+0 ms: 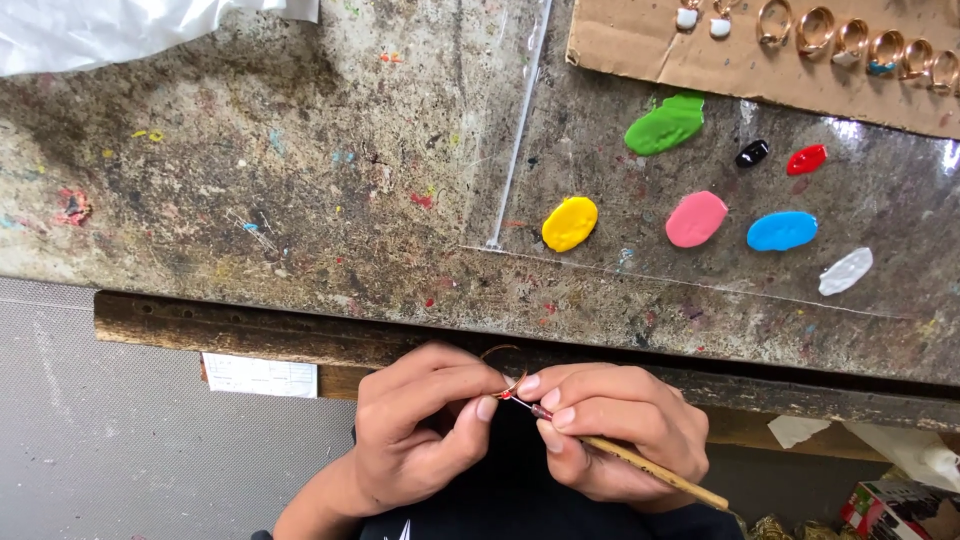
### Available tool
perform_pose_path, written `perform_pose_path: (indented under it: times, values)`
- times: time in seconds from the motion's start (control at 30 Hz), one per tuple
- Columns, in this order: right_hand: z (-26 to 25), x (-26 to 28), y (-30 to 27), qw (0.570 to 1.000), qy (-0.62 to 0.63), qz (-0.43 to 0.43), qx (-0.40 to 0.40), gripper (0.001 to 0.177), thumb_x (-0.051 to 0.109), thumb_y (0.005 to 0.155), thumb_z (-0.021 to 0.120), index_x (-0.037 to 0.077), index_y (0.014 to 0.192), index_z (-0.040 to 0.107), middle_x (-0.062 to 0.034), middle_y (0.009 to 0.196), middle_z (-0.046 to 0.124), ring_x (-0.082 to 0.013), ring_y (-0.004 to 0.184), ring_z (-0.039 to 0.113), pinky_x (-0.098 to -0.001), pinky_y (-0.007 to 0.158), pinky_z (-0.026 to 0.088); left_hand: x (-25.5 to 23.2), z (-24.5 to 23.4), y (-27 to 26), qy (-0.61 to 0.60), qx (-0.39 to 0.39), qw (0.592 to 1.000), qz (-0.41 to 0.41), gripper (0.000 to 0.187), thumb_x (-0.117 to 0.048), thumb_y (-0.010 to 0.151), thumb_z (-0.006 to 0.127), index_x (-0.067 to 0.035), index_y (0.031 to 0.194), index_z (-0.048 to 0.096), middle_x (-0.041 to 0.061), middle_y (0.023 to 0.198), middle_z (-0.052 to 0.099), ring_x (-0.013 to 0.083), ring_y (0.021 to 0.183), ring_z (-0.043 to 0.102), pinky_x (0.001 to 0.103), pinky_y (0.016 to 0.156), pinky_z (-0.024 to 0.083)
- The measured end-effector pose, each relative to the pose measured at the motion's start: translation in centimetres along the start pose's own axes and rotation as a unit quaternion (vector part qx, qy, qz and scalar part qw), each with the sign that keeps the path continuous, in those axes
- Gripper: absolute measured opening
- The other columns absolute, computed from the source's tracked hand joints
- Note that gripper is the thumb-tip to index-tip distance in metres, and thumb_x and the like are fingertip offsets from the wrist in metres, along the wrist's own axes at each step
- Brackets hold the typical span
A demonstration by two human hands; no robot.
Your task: Painting small details on jewelry components using a fine brush and various colors of paint.
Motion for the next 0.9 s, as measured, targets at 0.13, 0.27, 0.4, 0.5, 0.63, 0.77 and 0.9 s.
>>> perform_pose_path:
  times: [0.13,0.27,0.4,0.5,0.63,0.77,0.9]
  values:
    - [0.21,-0.08,-0.04,1.0,0.002,-0.004,-0.008,0.009,0.01,0.089,0.068,0.008,0.085,0.06,-0.0092,0.08,0.069,-0.0216,0.068,0.083,-0.0208,0.065,0.072,0.07,-0.08,-0.03,0.001,0.002,1.0,-0.001,0.015,-0.012,0.097,0.061,-0.002,0.099,0.071,0.012,0.088,0.071,0.0166,0.068,0.067,0.024,0.06,0.053]
    - [0.47,-0.14,-0.07,1.0,-0.002,-0.006,-0.027,0.01,0.012,0.089,0.068,0.008,0.082,0.061,-0.0091,0.078,0.069,-0.021,0.066,0.082,-0.0202,0.063,0.071,0.09,-0.13,0.01,0.0,0.004,1.0,-0.001,0.015,-0.012,0.097,0.061,-0.002,0.099,0.071,0.012,0.088,0.071,0.0172,0.069,0.068,0.024,0.061,0.054]
    - [0.47,-0.22,-0.16,1.0,0.003,-0.008,-0.029,0.01,0.011,0.089,0.068,0.008,0.084,0.06,-0.0087,0.079,0.068,-0.0211,0.065,0.082,-0.0194,0.063,0.071,0.12,-0.16,-0.02,-0.002,0.008,1.0,-0.002,0.016,-0.013,0.097,0.06,-0.001,0.1,0.071,0.012,0.088,0.071,0.018,0.069,0.068,0.024,0.062,0.055]
    - [0.28,-0.33,-0.16,1.0,0.005,-0.015,-0.014,0.009,0.01,0.089,0.068,0.008,0.084,0.061,-0.0094,0.079,0.069,-0.0214,0.067,0.083,-0.0202,0.064,0.072,0.15,-0.14,-0.02,-0.005,0.005,1.0,0.0,0.017,-0.013,0.097,0.06,-0.001,0.099,0.071,0.013,0.087,0.071,0.0177,0.068,0.067,0.024,0.06,0.054]
    - [0.45,-0.38,-0.18,0.999,0.015,-0.016,-0.027,0.01,0.011,0.09,0.067,0.007,0.085,0.06,-0.0098,0.079,0.067,-0.0225,0.065,0.083,-0.021,0.062,0.072,0.16,-0.13,-0.03,-0.005,0.006,1.0,-0.003,0.016,-0.012,0.097,0.06,-0.001,0.099,0.072,0.012,0.087,0.071,0.0175,0.068,0.068,0.024,0.061,0.054]
    - [0.31,-0.4,-0.19,1.0,0.011,-0.017,-0.017,0.01,0.012,0.089,0.068,0.007,0.084,0.061,-0.0101,0.079,0.069,-0.0224,0.067,0.083,-0.0218,0.063,0.073,0.21,-0.15,0.0,-0.005,0.006,1.0,0.0,0.016,-0.012,0.097,0.06,-0.001,0.099,0.071,0.013,0.087,0.071,0.0176,0.068,0.068,0.024,0.06,0.054]
    - [0.37,-0.42,-0.19,1.0,0.016,-0.015,-0.019,0.01,0.011,0.09,0.068,0.007,0.085,0.06,-0.0104,0.079,0.068,-0.0226,0.067,0.082,-0.022,0.064,0.073,0.24,-0.18,0.02,-0.005,0.008,1.0,0.003,0.016,-0.013,0.097,0.06,-0.001,0.099,0.071,0.013,0.088,0.071,0.0182,0.069,0.069,0.025,0.061,0.055]
Point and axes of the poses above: each hand's wrist, its own y-axis towards the middle knuckle, its own z-axis out of the palm, x = y × z, the point moved 1 cm from there along y, towards the middle knuckle
